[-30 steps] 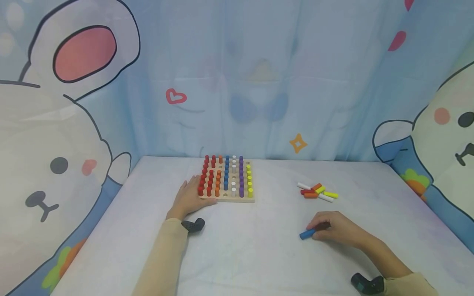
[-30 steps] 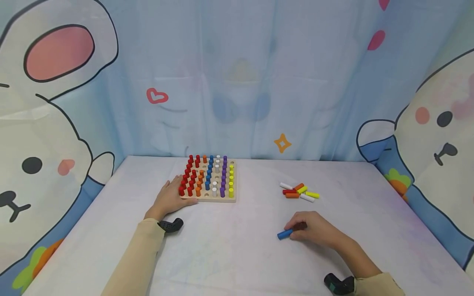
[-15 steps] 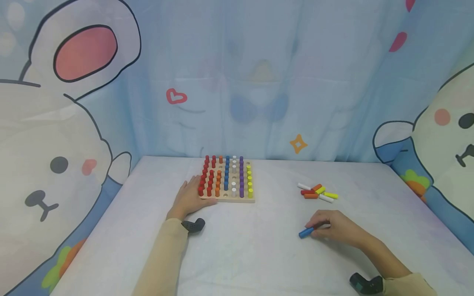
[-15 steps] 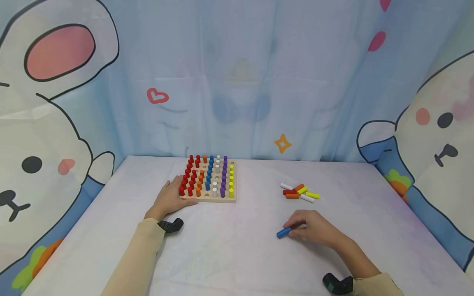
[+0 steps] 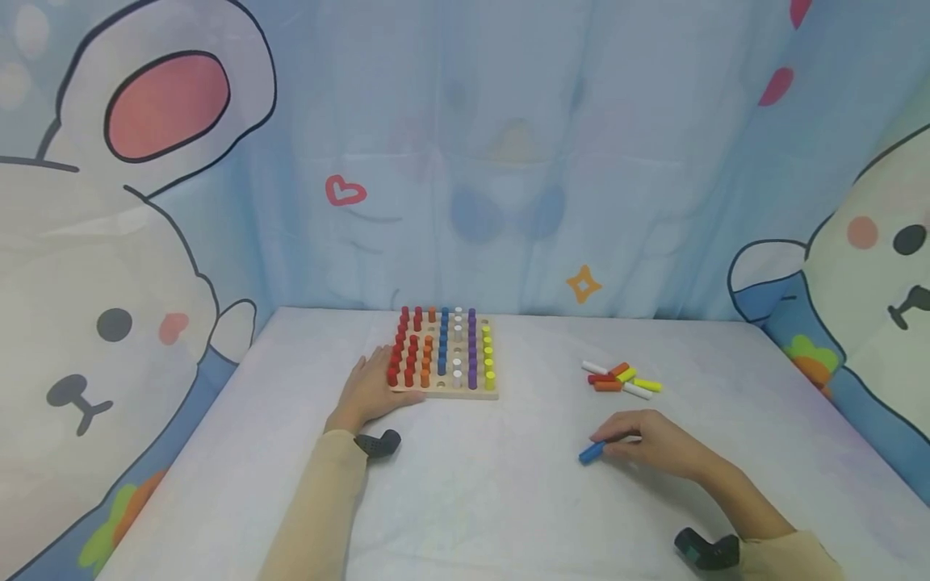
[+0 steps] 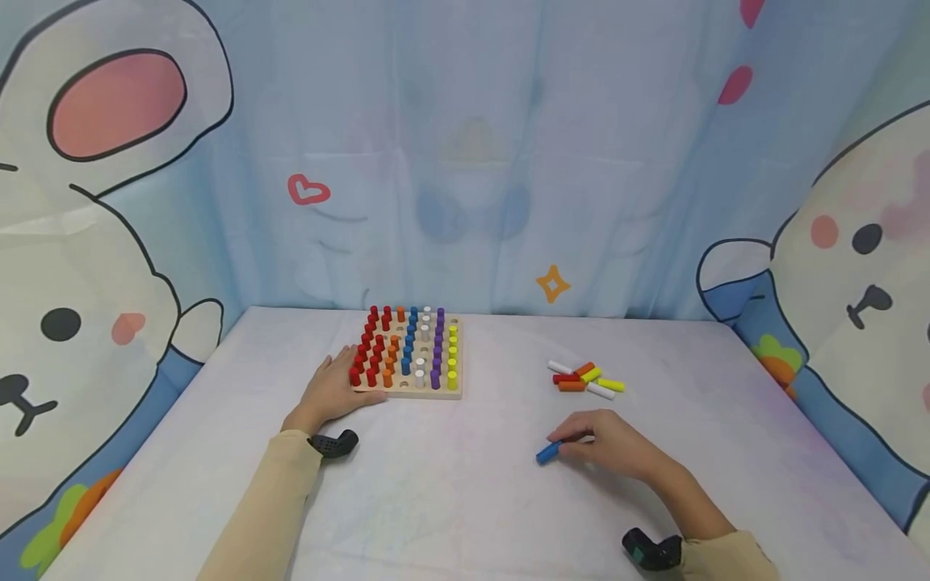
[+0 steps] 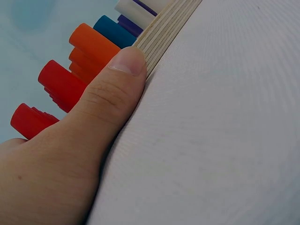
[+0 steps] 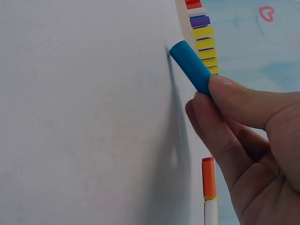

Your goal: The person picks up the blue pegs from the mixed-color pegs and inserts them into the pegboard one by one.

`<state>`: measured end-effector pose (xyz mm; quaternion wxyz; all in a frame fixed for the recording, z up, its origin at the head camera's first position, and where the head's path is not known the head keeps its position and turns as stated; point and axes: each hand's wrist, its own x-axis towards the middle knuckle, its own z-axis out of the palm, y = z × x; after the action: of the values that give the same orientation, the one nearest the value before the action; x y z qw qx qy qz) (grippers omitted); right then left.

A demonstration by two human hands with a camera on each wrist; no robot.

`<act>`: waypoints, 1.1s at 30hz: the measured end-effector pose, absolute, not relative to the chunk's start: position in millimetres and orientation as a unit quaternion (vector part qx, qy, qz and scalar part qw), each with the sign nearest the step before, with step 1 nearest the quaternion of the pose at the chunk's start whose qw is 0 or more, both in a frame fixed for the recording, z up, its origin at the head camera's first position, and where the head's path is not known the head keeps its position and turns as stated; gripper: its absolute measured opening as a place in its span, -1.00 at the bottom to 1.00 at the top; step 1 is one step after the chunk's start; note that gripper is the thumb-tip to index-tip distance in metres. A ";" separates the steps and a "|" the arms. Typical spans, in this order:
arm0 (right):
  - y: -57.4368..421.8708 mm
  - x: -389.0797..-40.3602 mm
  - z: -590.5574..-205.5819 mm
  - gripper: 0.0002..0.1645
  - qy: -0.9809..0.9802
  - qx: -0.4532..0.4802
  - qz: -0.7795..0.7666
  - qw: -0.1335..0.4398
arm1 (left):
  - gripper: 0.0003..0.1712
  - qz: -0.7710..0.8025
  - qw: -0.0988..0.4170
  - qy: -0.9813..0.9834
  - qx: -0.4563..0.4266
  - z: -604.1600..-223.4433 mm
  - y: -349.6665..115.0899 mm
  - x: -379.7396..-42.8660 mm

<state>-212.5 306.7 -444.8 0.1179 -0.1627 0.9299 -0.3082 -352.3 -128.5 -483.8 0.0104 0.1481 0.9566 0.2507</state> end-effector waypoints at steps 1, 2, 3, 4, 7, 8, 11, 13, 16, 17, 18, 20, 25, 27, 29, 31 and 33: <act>305.6 -213.3 -443.9 -0.75 0.931 -0.162 -0.305 0.120 | 0.38 0.252 0.011 0.956 0.148 -483.6 -128.4 -352.0; 304.4 -214.0 -443.1 -0.74 0.932 -0.162 -0.301 0.121 | 0.38 0.252 0.011 0.956 0.147 -483.4 -128.3 -351.8; 303.0 -214.8 -442.0 -0.74 0.933 -0.161 -0.299 0.123 | 0.37 0.252 0.010 0.956 0.147 -483.3 -128.2 -351.5; 301.1 -216.1 -441.4 -0.74 0.933 -0.159 -0.297 0.125 | 0.37 0.252 0.010 0.957 0.147 -483.1 -128.6 -351.3; 295.0 -220.6 -439.8 -0.71 0.932 -0.157 -0.300 0.126 | 0.37 0.254 0.010 0.956 0.145 -482.6 -129.2 -350.5; 293.1 -221.9 -439.4 -0.71 0.931 -0.160 -0.303 0.125 | 0.37 0.254 0.010 0.956 0.146 -482.6 -129.3 -350.3; 287.9 -226.1 -439.1 -0.75 0.929 -0.162 -0.311 0.121 | 0.37 0.252 0.009 0.956 0.147 -482.9 -129.1 -349.6; 284.9 -228.3 -438.8 -0.78 0.927 -0.165 -0.315 0.119 | 0.37 0.250 0.007 0.957 0.147 -483.2 -129.0 -349.6; 280.7 -231.1 -438.1 -0.80 0.928 -0.164 -0.314 0.112 | 0.36 0.248 0.006 0.957 0.148 -483.6 -128.8 -350.0; 279.5 -231.9 -437.7 -0.80 0.929 -0.163 -0.313 0.109 | 0.36 0.248 0.006 0.957 0.148 -483.6 -128.8 -350.2; 278.3 -232.5 -437.2 -0.79 0.930 -0.163 -0.313 0.107 | 0.36 0.249 0.006 0.957 0.149 -483.7 -128.9 -350.4; 276.1 -233.7 -436.1 -0.79 0.931 -0.165 -0.312 0.098 | 0.37 0.249 0.005 0.957 0.150 -483.7 -128.6 -350.5; 269.9 -237.6 -431.2 -0.79 0.930 -0.184 -0.307 0.078 | 0.37 0.247 0.003 0.957 0.151 -483.1 -128.9 -350.4; 266.9 -239.0 -429.5 -0.76 0.932 -0.185 -0.304 0.072 | 0.37 0.249 0.004 0.957 0.152 -482.9 -129.0 -350.4; 263.7 -240.4 -428.5 -0.74 0.934 -0.180 -0.302 0.069 | 0.37 0.249 0.003 0.956 0.152 -483.0 -129.0 -350.5; 260.2 -241.6 -427.9 -0.72 0.935 -0.172 -0.301 0.067 | 0.37 0.249 0.004 0.956 0.152 -483.3 -128.8 -350.7; 257.2 -242.7 -427.7 -0.73 0.937 -0.164 -0.301 0.066 | 0.38 0.247 0.005 0.957 0.152 -484.0 -128.5 -351.0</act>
<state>-242.7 257.2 -427.7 0.0662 -0.1638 0.9372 -0.3006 -351.0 -128.5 -484.0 0.0046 0.1523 0.9569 0.2474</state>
